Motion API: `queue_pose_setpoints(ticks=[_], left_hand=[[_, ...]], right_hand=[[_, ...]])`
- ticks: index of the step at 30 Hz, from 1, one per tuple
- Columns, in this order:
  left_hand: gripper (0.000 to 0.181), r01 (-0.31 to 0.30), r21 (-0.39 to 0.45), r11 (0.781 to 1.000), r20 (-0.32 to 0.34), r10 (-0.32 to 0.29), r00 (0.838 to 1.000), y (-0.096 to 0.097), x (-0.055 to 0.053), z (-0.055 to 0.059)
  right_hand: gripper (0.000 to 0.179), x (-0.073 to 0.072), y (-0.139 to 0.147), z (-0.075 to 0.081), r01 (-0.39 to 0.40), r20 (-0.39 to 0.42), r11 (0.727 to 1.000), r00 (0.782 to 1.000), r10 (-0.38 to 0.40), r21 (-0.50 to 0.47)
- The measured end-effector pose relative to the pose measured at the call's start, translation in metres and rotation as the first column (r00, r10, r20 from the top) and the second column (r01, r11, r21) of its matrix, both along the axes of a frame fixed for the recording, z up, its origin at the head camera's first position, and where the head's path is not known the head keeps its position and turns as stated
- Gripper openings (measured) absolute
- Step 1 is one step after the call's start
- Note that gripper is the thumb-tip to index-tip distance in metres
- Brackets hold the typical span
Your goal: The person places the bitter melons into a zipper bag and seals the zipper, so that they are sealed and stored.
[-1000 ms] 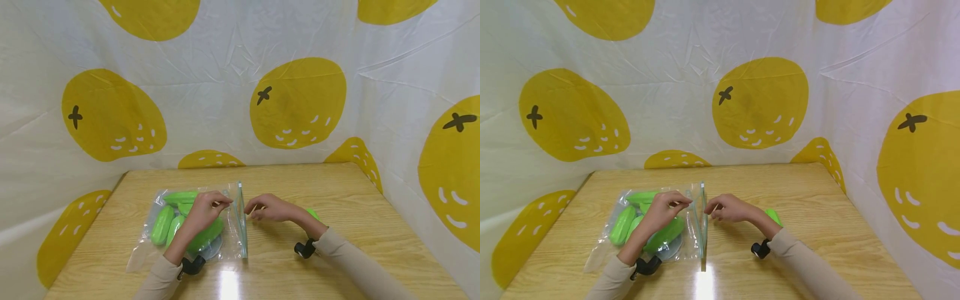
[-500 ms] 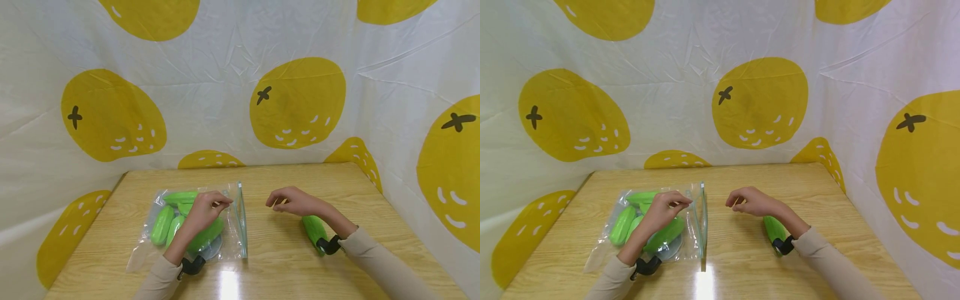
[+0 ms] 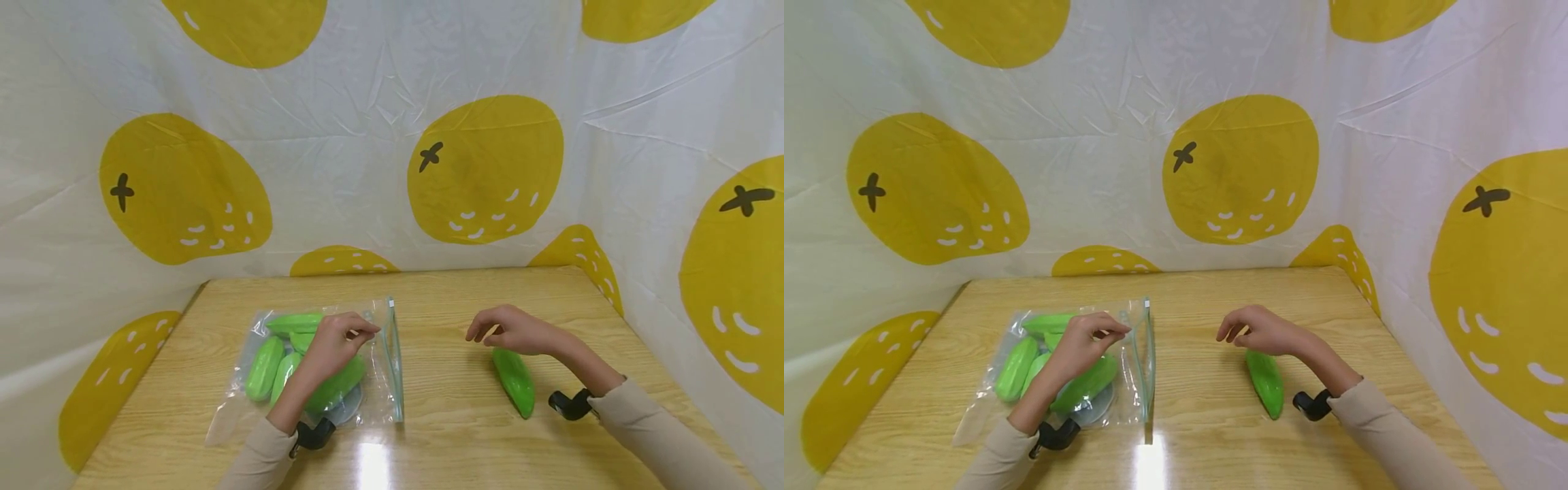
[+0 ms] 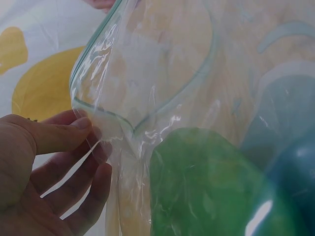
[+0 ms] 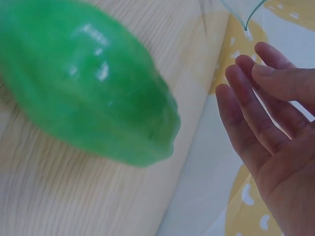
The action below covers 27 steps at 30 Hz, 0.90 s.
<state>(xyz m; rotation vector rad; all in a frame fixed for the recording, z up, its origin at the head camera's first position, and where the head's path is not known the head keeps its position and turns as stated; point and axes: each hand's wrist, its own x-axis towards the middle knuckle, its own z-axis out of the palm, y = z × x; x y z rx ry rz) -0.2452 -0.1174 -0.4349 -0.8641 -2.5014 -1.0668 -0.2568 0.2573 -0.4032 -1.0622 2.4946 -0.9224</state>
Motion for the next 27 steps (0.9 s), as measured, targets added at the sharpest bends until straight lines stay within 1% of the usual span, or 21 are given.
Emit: queue_pose_setpoints(ticks=[8, 11, 14, 19, 23, 27], left_hand=[[0.015, 0.007, 0.002, 1.0, -0.01, -0.007, 1.0, -0.001, 0.0, -0.001], [0.015, 0.008, 0.004, 1.0, -0.005, -0.008, 1.0, -0.001, 0.0, -0.001], [0.015, 0.007, 0.005, 1.0, 0.0, -0.007, 1.0, -0.001, -0.001, -0.002], [0.015, 0.008, 0.007, 1.0, 0.01, -0.008, 1.0, -0.001, -0.001, -0.003], [0.014, 0.012, 0.009, 1.0, 0.019, -0.013, 1.0, -0.001, -0.001, -0.003], [0.014, 0.012, 0.012, 1.0, 0.024, -0.012, 1.0, -0.001, -0.001, -0.003]], right_hand=[[0.054, 0.002, 0.016, 0.0, -0.009, 0.018, 1.0, 1.0, 0.008, 0.015], [0.064, 0.003, 0.02, 0.001, -0.007, 0.025, 0.999, 1.0, 0.006, 0.043], [0.071, 0.003, 0.023, 0.001, -0.025, 0.031, 0.997, 0.999, 0.022, 0.078], [0.073, 0.005, 0.029, -0.002, -0.058, 0.067, 0.992, 0.996, 0.05, 0.111], [0.071, 0.005, 0.034, -0.008, -0.054, 0.093, 0.993, 0.995, 0.043, 0.109], [0.067, 0.005, 0.039, -0.014, -0.047, 0.093, 0.994, 0.995, 0.038, 0.096]])
